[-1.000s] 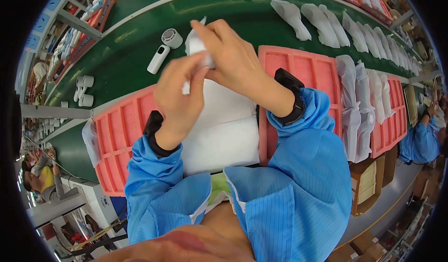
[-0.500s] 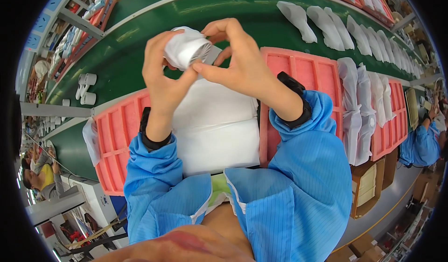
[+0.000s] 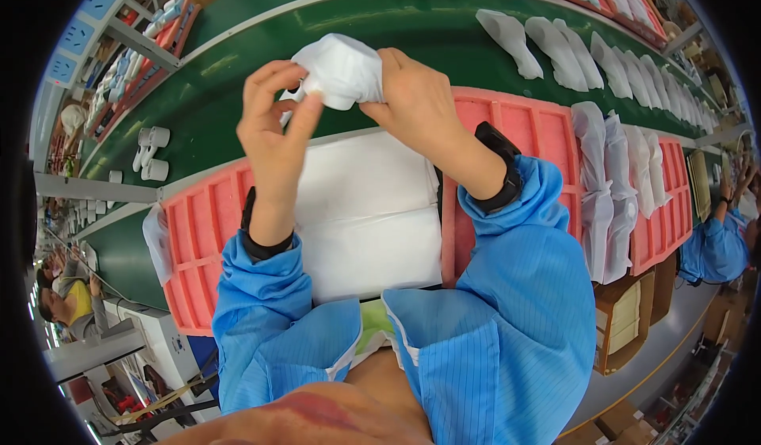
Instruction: The person picks up a handheld fan, wraps its head in a white foam sheet, and places it back on the conveyor belt, repeating the process for several fans.
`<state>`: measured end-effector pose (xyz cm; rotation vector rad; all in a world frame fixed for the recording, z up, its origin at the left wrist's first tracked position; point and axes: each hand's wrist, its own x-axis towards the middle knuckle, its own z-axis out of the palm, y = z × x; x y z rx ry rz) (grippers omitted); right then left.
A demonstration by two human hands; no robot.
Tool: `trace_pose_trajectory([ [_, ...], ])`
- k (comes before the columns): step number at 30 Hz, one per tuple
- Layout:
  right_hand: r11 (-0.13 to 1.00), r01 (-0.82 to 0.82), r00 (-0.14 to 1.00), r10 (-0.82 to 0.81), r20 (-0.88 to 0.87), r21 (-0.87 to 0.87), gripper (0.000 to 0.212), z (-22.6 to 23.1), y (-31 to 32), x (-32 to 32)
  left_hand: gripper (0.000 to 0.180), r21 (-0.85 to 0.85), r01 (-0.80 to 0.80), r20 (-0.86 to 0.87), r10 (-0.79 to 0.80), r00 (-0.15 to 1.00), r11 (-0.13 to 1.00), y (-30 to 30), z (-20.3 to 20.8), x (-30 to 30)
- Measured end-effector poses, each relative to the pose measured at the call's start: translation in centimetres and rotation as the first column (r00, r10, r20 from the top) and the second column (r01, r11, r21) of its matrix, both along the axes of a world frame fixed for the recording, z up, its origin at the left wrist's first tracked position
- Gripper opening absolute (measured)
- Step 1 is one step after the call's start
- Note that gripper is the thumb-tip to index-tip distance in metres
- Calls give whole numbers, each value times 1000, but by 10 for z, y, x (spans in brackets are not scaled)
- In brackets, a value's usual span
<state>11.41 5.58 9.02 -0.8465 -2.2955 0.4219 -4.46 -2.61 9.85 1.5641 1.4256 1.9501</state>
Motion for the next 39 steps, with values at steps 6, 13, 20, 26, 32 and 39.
trace_pose_trajectory([
  [6,996,9,999,-6,-34,87,36,-3,-9,-8,25,290,-121,-532,265,804,949,-6,-3,8],
  [13,738,-393,918,280,-281,-549,34,9,2,14,14,70,-110,-43,114,993,991,7,-4,-23],
  [20,902,64,997,-39,66,-427,38,-21,98,44,15,-164,57,-265,-99,959,985,26,-50,-10],
  [26,679,732,561,-650,513,59,40,-108,178,109,23,-427,87,-537,-330,776,900,10,-87,58],
  [32,931,327,936,-343,79,164,61,-73,143,34,26,-480,93,-589,-399,703,873,7,-105,59],
  [39,963,-22,976,79,203,-268,83,-104,157,-99,20,-431,96,-592,-361,721,897,9,-114,65],
])
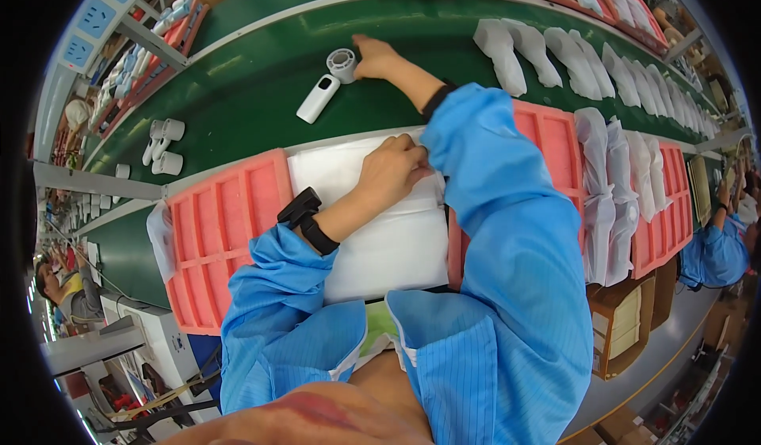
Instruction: The person picks up a handheld fan, wraps its head in a white foam sheet, and places it back on the conveyor belt, repeating the process for several fans.
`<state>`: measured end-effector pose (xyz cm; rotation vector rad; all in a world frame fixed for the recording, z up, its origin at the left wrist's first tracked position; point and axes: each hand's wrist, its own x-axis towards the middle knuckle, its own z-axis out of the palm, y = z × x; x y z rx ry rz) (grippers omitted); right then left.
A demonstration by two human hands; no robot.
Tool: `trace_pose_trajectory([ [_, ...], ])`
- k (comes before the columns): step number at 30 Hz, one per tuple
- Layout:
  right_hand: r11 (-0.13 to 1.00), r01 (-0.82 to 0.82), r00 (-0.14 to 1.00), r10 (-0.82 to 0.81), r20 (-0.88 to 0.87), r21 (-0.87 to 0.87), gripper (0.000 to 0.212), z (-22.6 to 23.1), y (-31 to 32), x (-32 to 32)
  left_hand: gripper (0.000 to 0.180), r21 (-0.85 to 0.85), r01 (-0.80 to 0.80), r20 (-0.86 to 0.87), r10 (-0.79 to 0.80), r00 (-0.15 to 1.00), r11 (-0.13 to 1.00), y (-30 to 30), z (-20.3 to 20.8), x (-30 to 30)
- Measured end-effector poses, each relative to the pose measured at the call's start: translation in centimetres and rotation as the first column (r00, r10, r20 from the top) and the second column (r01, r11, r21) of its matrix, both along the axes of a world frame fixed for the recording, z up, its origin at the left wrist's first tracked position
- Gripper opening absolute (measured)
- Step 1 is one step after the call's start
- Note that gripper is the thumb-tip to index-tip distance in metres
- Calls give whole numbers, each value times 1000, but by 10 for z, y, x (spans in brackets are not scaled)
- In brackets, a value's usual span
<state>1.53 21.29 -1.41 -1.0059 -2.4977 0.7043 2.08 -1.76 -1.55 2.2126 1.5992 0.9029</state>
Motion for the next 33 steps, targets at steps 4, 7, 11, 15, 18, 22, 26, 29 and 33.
trace_pose_trajectory([
  [4,977,-97,995,98,-7,-189,75,5,-2,-21,15,23,-15,35,14,999,1000,1,5,-3],
  [7,943,-162,987,151,-59,-289,66,19,-25,-20,14,-37,8,79,-5,997,999,0,1,-10],
  [11,951,-266,956,240,-168,-155,59,89,-72,18,18,-152,29,112,-12,994,988,3,8,-20],
  [15,950,-199,914,269,-305,241,59,133,-101,84,15,-275,60,238,8,971,960,15,18,-34],
  [18,994,-13,885,63,-461,112,59,164,-122,134,11,-212,62,474,47,879,975,21,34,-53],
  [22,997,-79,806,67,-588,5,57,165,-118,177,13,-200,100,621,47,782,975,16,66,-75],
  [26,982,-170,806,185,-562,78,58,162,-126,161,13,-174,84,752,78,655,981,5,91,-82],
  [29,967,-248,792,232,-564,48,59,147,-133,139,11,-189,-22,802,168,573,982,-5,108,-80],
  [33,944,-262,789,329,-519,200,60,125,-145,106,10,-42,-143,930,91,355,989,-7,111,-71],
])
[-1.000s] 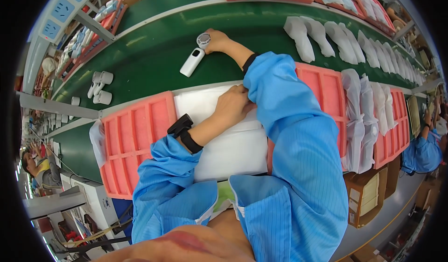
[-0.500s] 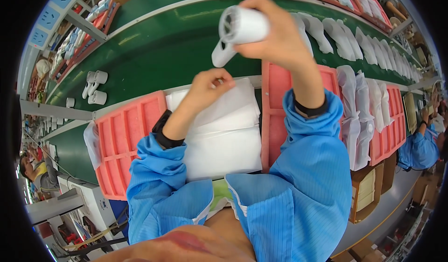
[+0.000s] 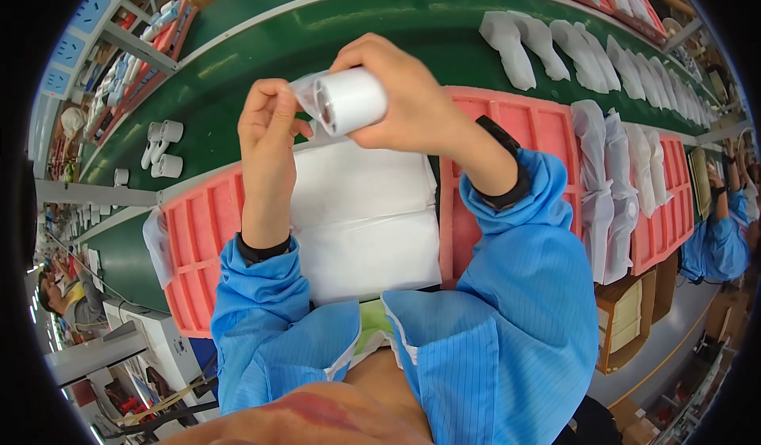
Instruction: The person picks up a handheld fan, wraps its head in a white foam sheet, and places it back on the conveyor belt, repeating the process for several fans.
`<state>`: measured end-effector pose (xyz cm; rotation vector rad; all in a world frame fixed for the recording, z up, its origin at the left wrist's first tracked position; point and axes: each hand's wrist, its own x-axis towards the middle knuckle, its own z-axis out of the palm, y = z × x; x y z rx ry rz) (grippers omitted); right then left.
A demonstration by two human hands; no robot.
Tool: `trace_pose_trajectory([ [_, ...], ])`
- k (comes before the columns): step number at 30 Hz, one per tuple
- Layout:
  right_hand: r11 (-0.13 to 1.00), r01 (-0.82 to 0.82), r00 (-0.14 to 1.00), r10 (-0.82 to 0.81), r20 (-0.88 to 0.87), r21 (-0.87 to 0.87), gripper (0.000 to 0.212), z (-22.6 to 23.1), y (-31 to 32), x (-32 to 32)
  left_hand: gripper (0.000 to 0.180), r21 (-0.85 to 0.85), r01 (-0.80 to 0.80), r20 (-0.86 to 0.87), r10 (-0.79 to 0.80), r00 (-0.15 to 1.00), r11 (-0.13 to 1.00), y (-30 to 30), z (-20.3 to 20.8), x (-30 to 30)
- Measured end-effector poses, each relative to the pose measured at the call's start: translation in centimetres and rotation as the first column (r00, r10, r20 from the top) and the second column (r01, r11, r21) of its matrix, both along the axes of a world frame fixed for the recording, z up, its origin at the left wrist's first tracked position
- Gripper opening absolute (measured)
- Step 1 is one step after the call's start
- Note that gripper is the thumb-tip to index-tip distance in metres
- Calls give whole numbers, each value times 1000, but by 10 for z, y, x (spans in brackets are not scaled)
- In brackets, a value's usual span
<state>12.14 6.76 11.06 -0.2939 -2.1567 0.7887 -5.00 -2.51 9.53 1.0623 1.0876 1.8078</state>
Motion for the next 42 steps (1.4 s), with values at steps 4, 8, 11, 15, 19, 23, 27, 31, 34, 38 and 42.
trace_pose_trajectory([
  [4,987,73,994,-83,66,142,64,-9,-19,-15,9,51,73,260,-84,962,996,2,-3,-10],
  [8,976,137,982,-156,106,172,69,-11,-22,-17,5,78,63,58,-68,996,995,-2,-6,-7],
  [11,967,177,976,-197,98,185,71,-12,-20,-17,14,214,-61,-444,152,883,975,-12,1,8],
  [15,941,264,958,-281,55,211,70,-13,-14,-15,30,465,-56,-683,398,612,884,-6,-7,24],
  [19,919,349,934,-357,8,185,66,-16,-8,-13,39,394,-147,-689,397,606,907,-10,-8,34],
  [23,915,377,925,-381,2,144,61,-22,-7,-14,47,207,-176,-721,271,637,962,-8,-2,36],
  [27,943,321,947,-322,-9,88,59,-28,-10,-18,53,207,-194,-815,279,508,959,0,-11,34],
  [31,993,109,993,-112,-44,-53,65,-23,-11,-17,54,182,-159,-682,241,690,970,12,-15,15],
  [34,975,-36,996,16,-92,-221,66,-20,-12,-16,50,142,-7,-461,72,884,990,7,-8,-4],
  [38,990,-101,994,105,39,-98,65,-36,-2,-19,39,250,184,-237,-124,963,951,3,5,-13],
  [42,960,-40,986,83,145,-278,49,-42,6,-13,32,364,5,-269,100,958,931,4,5,-14],
])
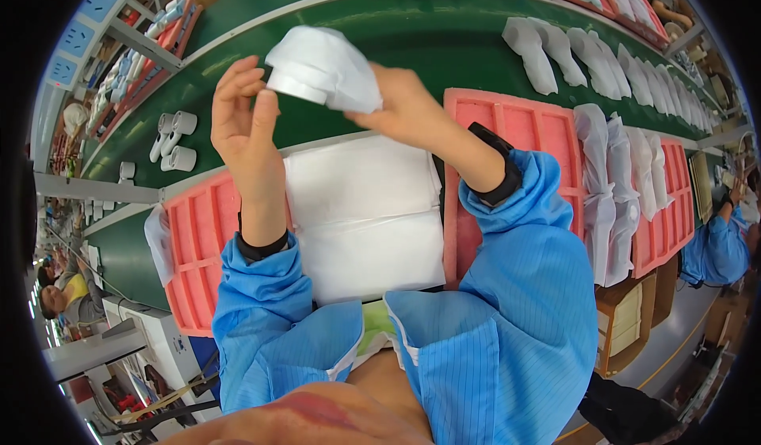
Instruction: The person picks up a handheld fan, wraps its head in a white foam sheet, and places it back on the conveyor belt, repeating the process for several fans.
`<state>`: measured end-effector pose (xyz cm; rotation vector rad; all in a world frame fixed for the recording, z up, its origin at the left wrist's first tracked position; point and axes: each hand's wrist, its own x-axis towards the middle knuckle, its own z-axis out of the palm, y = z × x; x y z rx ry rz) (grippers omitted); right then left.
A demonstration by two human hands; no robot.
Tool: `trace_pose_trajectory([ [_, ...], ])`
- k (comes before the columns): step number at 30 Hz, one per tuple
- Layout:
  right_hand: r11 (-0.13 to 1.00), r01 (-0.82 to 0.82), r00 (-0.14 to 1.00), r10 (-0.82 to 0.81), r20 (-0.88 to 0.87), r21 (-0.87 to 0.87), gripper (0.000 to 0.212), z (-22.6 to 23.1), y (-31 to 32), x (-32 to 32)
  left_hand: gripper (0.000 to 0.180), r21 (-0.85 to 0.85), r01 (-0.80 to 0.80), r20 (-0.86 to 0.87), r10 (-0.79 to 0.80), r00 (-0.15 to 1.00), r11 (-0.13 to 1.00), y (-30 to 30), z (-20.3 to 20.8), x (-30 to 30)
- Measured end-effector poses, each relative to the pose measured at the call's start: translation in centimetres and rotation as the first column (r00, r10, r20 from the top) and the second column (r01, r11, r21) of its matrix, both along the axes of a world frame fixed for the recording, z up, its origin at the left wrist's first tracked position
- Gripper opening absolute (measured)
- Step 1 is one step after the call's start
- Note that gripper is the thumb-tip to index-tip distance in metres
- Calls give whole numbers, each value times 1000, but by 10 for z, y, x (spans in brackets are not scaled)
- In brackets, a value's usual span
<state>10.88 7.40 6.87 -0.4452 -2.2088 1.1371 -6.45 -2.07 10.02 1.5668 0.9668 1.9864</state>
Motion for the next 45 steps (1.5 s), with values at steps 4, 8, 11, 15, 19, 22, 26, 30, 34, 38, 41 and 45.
trace_pose_trajectory([
  [4,819,387,906,-423,-10,424,35,7,2,-1,29,-78,-268,-60,264,963,960,-4,-3,8],
  [8,794,387,905,-425,-26,469,26,9,-16,-6,25,131,-405,-310,425,850,905,-7,-7,17],
  [11,803,411,899,-435,-46,432,27,10,-19,-7,23,317,-472,-470,568,676,823,-11,-4,17],
  [15,936,271,962,-260,-80,223,35,9,-13,0,17,291,-532,-463,604,649,795,-10,2,8],
  [19,827,37,983,71,169,-561,44,32,-17,6,13,-32,-374,-142,366,920,927,-1,-9,-4],
  [22,851,83,984,12,178,-518,47,35,-15,7,10,134,-519,-372,529,763,844,0,-12,8],
  [26,876,79,973,37,230,-476,52,48,-13,13,9,-104,-316,11,319,948,943,5,-12,-3],
  [30,935,-75,960,162,228,-346,53,32,3,27,11,-190,-207,73,224,972,960,2,-10,5],
  [34,961,-132,956,188,227,-241,50,30,15,32,13,-183,-291,-42,288,957,939,3,-16,5],
  [38,994,-23,974,47,223,-107,45,35,13,32,17,-212,-280,89,304,948,936,5,-9,4],
  [41,999,49,976,-46,211,-10,42,36,6,29,19,-336,-172,128,226,966,926,7,-8,2],
  [45,992,86,975,-104,195,97,40,34,3,25,21,-367,-98,108,148,983,925,3,-7,-5],
])
